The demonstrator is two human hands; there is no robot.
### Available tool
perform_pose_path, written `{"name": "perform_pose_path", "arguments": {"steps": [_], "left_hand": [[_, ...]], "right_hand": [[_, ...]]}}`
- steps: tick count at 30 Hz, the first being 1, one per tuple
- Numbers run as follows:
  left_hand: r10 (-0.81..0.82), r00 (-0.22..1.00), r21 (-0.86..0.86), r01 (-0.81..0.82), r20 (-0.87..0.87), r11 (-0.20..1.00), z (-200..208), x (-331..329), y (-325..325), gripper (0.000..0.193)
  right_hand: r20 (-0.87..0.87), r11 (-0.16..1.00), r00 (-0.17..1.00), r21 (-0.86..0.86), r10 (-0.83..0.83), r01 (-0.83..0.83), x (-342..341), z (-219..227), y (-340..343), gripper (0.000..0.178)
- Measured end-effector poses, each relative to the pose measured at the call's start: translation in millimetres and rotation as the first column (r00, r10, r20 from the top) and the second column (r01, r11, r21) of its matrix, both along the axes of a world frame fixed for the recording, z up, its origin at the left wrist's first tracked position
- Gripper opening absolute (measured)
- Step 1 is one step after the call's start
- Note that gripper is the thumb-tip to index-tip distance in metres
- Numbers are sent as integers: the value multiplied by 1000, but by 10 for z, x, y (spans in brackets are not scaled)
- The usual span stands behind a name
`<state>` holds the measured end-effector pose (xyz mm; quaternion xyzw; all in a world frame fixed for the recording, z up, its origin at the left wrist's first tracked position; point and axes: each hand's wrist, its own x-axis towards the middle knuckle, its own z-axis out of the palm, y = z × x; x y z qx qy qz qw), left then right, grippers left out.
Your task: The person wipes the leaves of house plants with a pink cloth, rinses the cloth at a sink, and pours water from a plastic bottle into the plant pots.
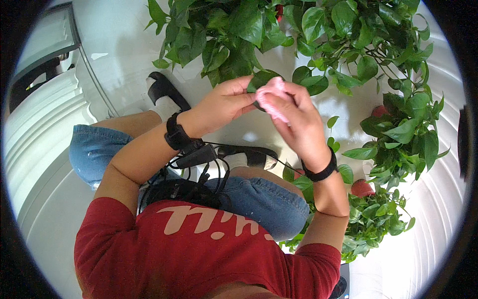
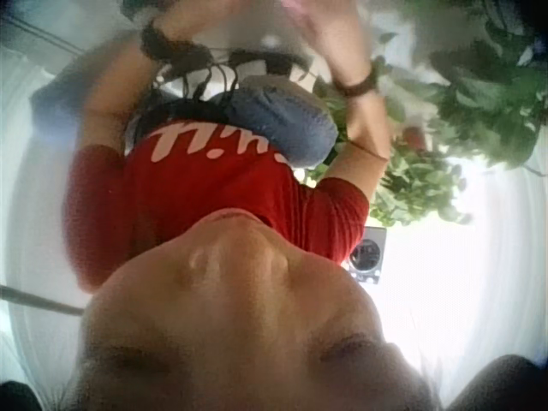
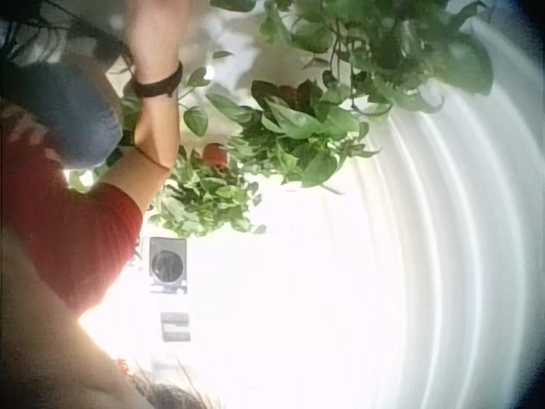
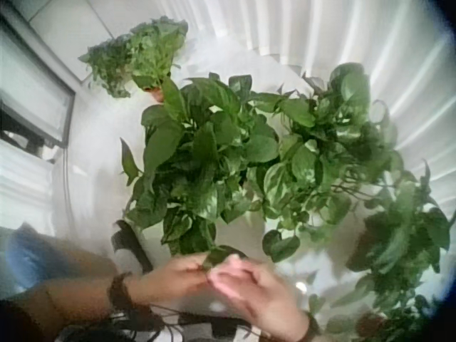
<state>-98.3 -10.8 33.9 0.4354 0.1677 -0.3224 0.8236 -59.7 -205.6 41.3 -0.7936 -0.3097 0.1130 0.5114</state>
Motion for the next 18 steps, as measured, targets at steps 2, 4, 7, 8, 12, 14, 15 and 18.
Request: {"name": "perform_pose_path", "arguments": {"steps": [2, 4, 7, 8, 12, 14, 15, 18], "left_hand": [[10, 999, 23, -9, -44, 1000, 21, 1, -59, 35], [-40, 994, 97, 49, -99, 994, -87, -59, -71, 36], [-60, 993, 116, 72, -103, 991, -107, -64, -38, 37], [-64, 992, 110, 75, -105, 991, -97, -63, 8, 37], [-116, 985, 156, 136, -131, 978, -48, -36, 51, 38], [-146, 986, 114, 155, -83, 981, -129, -67, 118, 40], [-146, 984, 131, 158, -98, 979, -124, -59, 122, 40], [-121, 986, 136, 136, -112, 981, -82, -22, 118, 39]], "right_hand": [[153, 994, 985, -94, 75, -61, 26, -63, 21, 21], [253, 966, 967, -241, -35, 97, 85, -233, 54, 19], [250, 941, 962, -287, -106, 178, 61, -273, 115, 20], [260, 952, 962, -265, -80, 151, 5, -279, 128, 21], [92, 963, 983, -204, -159, 175, -155, -274, 186, 28], [143, 951, 985, -277, -101, 137, -106, -399, 139, 30], [311, 937, 939, -259, -149, 234, -77, -447, 151, 28], [239, 969, 965, -190, -107, 155, -152, -385, 191, 26]]}}
